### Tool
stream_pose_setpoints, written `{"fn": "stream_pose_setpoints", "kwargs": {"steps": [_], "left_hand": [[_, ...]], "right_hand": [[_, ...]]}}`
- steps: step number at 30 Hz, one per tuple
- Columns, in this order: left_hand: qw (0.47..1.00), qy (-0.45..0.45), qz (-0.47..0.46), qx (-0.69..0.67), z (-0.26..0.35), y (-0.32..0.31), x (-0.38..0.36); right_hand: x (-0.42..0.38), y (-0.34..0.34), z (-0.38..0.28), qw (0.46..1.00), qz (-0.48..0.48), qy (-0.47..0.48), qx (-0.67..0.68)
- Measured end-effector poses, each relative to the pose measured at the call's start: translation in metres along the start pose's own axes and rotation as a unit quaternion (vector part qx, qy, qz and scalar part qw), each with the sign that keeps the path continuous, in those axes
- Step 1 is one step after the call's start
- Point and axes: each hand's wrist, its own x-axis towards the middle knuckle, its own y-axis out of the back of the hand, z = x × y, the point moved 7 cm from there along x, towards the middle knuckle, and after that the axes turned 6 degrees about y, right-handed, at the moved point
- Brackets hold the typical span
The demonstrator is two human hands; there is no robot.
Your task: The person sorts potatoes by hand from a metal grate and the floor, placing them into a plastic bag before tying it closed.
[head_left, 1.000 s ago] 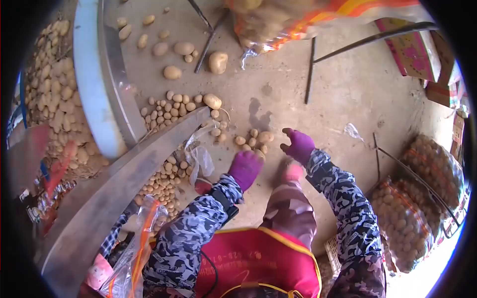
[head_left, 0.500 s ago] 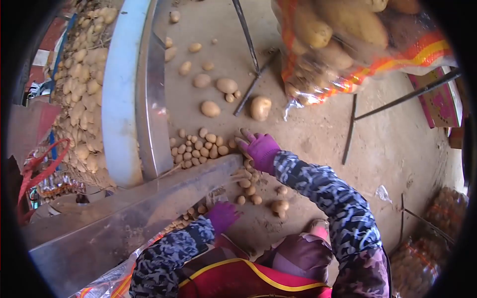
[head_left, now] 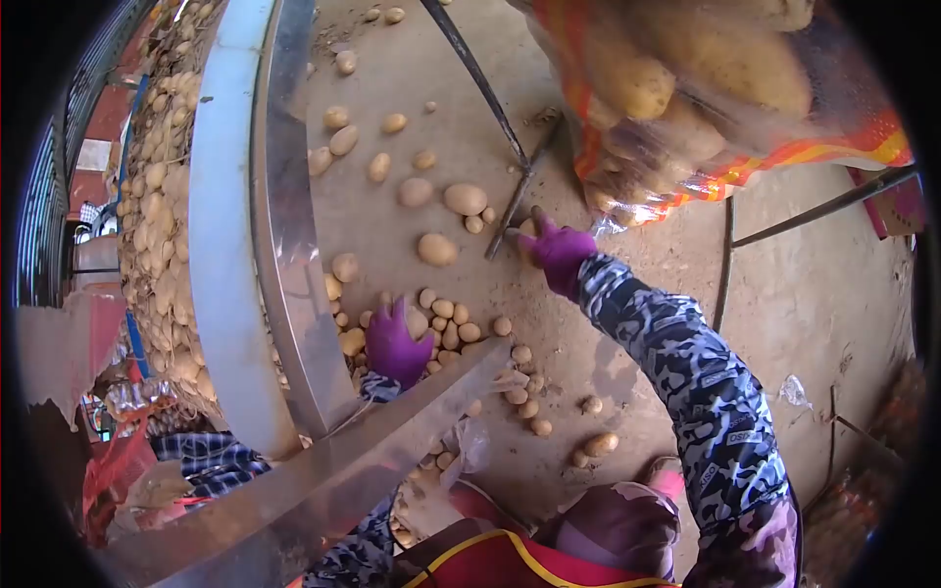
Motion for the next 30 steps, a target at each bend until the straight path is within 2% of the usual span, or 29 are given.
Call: {"fn": "stream_pose_setpoints", "kwargs": {"steps": [1,2,3,5,7,8,9,11,13,15,17,18,19,20,21,23,25,27,28,29,30], "left_hand": [[0.999,0.038,0.022,-0.001,0.012,0.011,0.01],[0.999,0.037,0.019,0.0,0.017,0.01,0.021],[0.999,0.023,0.025,-0.002,0.022,0.008,0.031],[1.0,0.008,0.028,-0.007,0.032,-0.003,0.053],[0.997,-0.032,0.055,0.031,0.046,-0.015,0.076],[0.999,-0.021,0.016,0.035,0.05,-0.025,0.087],[0.999,-0.02,0.016,0.033,0.055,-0.027,0.093],[0.999,-0.001,-0.006,0.041,0.062,-0.03,0.102],[1.0,-0.004,0.013,0.004,0.061,-0.036,0.109],[0.992,0.021,0.106,-0.058,0.045,-0.039,0.111],[0.991,0.052,0.11,-0.062,0.035,-0.035,0.115],[0.989,0.108,0.055,-0.079,0.026,-0.035,0.117],[0.981,0.168,0.002,-0.097,0.013,-0.037,0.113],[0.993,0.088,0.023,-0.072,0.016,-0.033,0.105],[0.993,0.091,0.022,-0.067,0.009,-0.033,0.099],[0.992,0.092,-0.032,-0.079,0.006,-0.041,0.085],[0.993,0.086,-0.047,-0.066,0.004,-0.036,0.079],[0.99,0.019,-0.045,-0.136,0.011,-0.021,0.065],[0.993,0.035,-0.021,-0.11,-0.009,-0.023,0.053],[0.966,0.095,-0.063,-0.231,-0.015,-0.014,0.038],[0.919,0.155,-0.11,-0.346,-0.021,-0.008,0.015]], "right_hand": [[-0.001,-0.022,-0.001,0.999,-0.038,0.017,-0.014],[-0.006,-0.002,-0.009,0.995,-0.088,-0.042,0.029],[-0.006,-0.006,-0.007,0.995,-0.09,-0.044,0.029],[-0.009,-0.01,-0.007,0.993,-0.112,0.003,-0.039],[-0.013,-0.007,-0.007,0.993,-0.11,0.02,-0.027],[-0.009,-0.01,-0.008,0.99,-0.128,0.036,-0.047],[-0.006,-0.01,-0.013,0.985,-0.148,0.052,-0.068],[0.003,0.006,-0.018,0.989,-0.138,0.049,-0.017],[0.027,0.025,-0.025,0.995,-0.003,0.02,0.101],[0.06,0.037,-0.035,0.98,0.144,0.088,0.104],[0.108,0.022,-0.04,0.996,0.048,0.051,0.063],[0.124,0.014,-0.04,0.995,0.05,0.05,0.073],[0.137,-0.008,-0.042,0.994,-0.002,0.047,0.099],[0.142,-0.019,-0.05,0.99,-0.057,0.045,0.124],[0.143,-0.022,-0.056,0.989,-0.057,0.047,0.129],[0.132,-0.034,-0.061,0.991,-0.12,0.023,0.06],[0.121,-0.04,-0.058,0.993,-0.101,0.031,0.045],[0.111,-0.035,-0.06,0.995,-0.083,0.032,0.045],[0.102,-0.027,-0.059,0.995,-0.066,0.048,0.058],[0.091,-0.016,-0.057,0.995,-0.062,0.048,0.055],[0.076,0.0,-0.057,0.989,-0.003,0.03,0.142]]}}
